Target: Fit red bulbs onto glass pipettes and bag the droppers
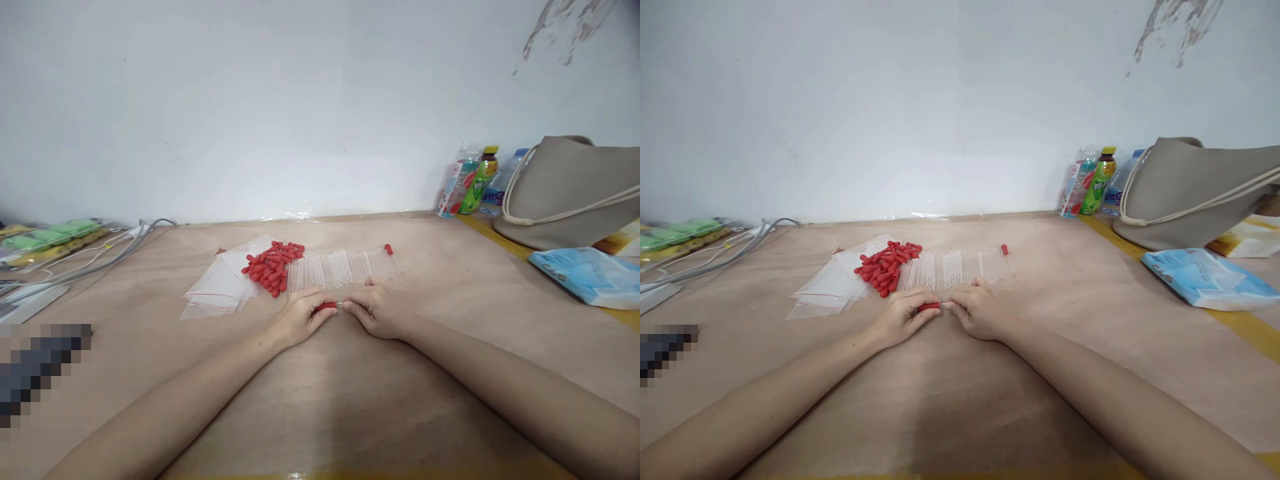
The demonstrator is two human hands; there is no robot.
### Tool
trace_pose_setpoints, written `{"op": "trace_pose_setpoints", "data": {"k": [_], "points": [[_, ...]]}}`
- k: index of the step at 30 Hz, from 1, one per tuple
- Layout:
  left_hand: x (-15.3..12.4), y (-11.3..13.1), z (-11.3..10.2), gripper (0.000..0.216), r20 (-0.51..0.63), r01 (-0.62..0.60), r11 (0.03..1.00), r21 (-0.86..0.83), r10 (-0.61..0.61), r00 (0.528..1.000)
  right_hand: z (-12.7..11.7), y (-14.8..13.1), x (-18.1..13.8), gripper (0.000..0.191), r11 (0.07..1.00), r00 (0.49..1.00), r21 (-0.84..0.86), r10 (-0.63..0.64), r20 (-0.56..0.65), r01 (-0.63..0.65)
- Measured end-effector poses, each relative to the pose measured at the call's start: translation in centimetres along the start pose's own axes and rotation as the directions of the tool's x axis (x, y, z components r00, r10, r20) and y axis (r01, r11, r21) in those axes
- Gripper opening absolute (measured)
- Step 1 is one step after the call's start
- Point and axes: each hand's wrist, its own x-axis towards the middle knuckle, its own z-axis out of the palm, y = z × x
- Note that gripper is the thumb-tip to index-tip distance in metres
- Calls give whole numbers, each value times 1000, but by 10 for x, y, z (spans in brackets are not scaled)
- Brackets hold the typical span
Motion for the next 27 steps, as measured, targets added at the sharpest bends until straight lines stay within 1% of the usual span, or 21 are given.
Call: {"op": "trace_pose_setpoints", "data": {"k": [4, 6, 7, 9, 10, 11, 12, 13, 14, 16, 17, 18, 19, 20, 21, 24, 27], "points": [[1, -1, 0, 20, -7, -9, 1000, -5, 9, 1000, -5, -4, 4, 26, 1000, 999, 17, 0, 34, -1], [2, -1, 0, 20, -49, 2, 1000, 4, -2, 999, -11, -5, 8, 23, 999, 1000, 33, 3, 30, -4], [3, -2, -1, 23, -83, 18, 1000, 18, -16, 996, -15, -4, 11, 22, 999, 1000, 44, 15, 17, -16], [3, -4, -2, 38, -164, 68, 996, 58, -57, 985, -25, 4, 14, 20, 994, 995, 71, 85, -49, -82], [2, -5, -2, 45, -197, 96, 992, 80, -79, 977, -30, 12, 15, 19, 985, 983, 90, 155, -101, -146], [2, -6, -2, 50, -215, 122, 988, 98, -99, 972, -36, 21, 15, 19, 969, 956, 103, 238, -170, -223], [2, -7, -2, 51, -217, 140, 984, 109, -114, 970, -41, 31, 14, 20, 933, 903, 118, 358, -238, -339], [2, -8, -2, 51, -210, 148, 982, 115, -122, 970, -45, 43, 13, 22, 879, 832, 130, 477, -283, -459], [1, -8, -2, 50, -199, 150, 982, 117, -125, 972, -48, 55, 10, 24, 810, 739, 144, 579, -345, -568], [1, -9, -2, 50, -169, 150, 982, 112, -130, 977, -51, 76, 3, 26, 700, 587, 148, 680, -440, -699], [2, -8, -2, 50, -159, 152, 983, 107, -134, 978, -51, 84, -1, 24, 663, 535, 151, 699, -475, -733], [2, -8, -2, 50, -151, 156, 982, 104, -140, 979, -49, 90, -4, 22, 633, 497, 160, 718, -488, -758], [2, -8, -2, 50, -145, 161, 982, 102, -145, 979, -47, 94, -7, 20, 614, 478, 162, 730, -488, -773], [2, -7, -2, 50, -140, 165, 981, 103, -150, 979, -45, 96, -9, 19, 603, 474, 158, 740, -478, -782], [2, -7, -2, 50, -137, 169, 980, 105, -154, 978, -42, 97, -10, 19, 599, 481, 147, 745, -462, -787], [2, -8, -2, 49, -129, 165, 979, 120, -150, 980, -34, 95, -8, 18, 618, 538, 75, 732, -418, -783], [2, -9, -1, 47, -142, 157, 975, 157, -135, 981, -28, 93, -4, 20, 635, 584, -14, 700, -411, -772]]}}
